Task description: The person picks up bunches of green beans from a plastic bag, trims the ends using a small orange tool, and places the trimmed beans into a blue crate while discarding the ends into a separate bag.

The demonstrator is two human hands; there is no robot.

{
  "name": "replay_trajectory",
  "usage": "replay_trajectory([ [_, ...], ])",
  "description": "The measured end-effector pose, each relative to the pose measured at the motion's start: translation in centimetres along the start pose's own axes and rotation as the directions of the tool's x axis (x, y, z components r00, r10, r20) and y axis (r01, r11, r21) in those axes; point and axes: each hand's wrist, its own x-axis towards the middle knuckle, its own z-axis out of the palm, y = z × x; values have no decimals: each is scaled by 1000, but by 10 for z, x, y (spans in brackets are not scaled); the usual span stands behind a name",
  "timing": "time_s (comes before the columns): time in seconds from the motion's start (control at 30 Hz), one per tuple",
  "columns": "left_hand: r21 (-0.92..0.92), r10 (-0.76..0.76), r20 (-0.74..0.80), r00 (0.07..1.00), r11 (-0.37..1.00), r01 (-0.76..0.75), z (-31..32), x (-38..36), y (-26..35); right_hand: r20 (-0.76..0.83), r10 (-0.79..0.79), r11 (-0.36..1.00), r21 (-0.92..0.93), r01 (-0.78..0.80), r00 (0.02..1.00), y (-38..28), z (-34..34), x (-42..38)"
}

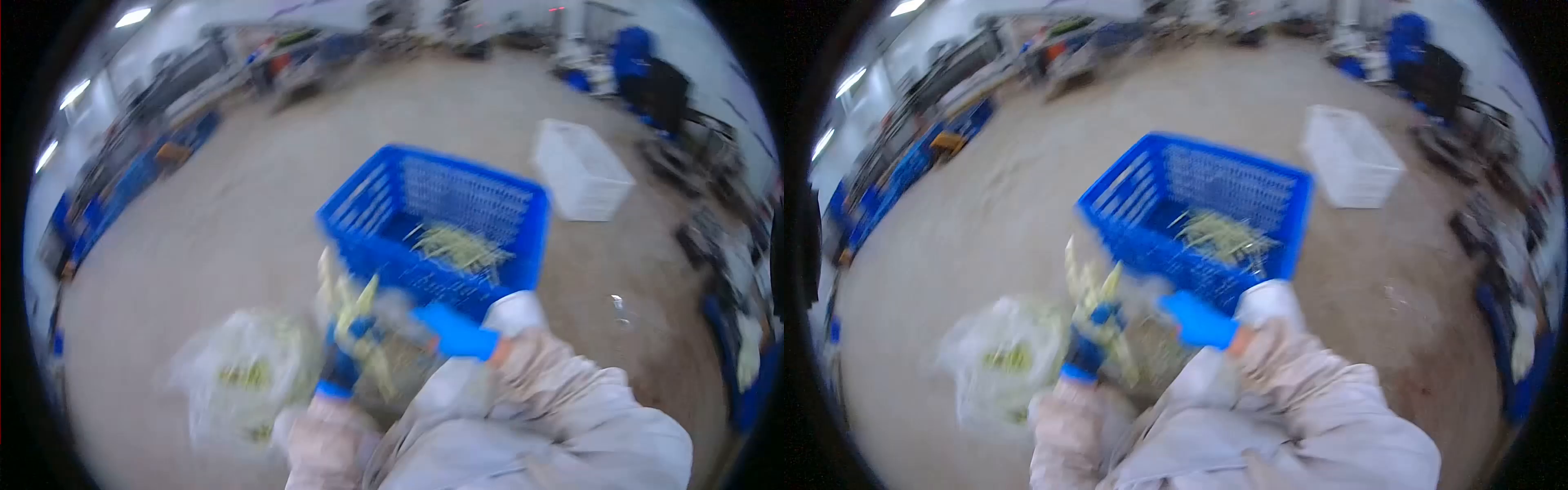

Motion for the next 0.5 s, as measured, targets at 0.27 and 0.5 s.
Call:
replay_trajectory([
  [0.27,-474,4,-166,986,876,-84,-7,12,0,-147,137,982,153,-114,980,-60,-33,21],
  [0.5,-462,85,-197,977,871,-169,-10,24,-18,-279,118,975,216,-57,953,-96,-39,30],
])
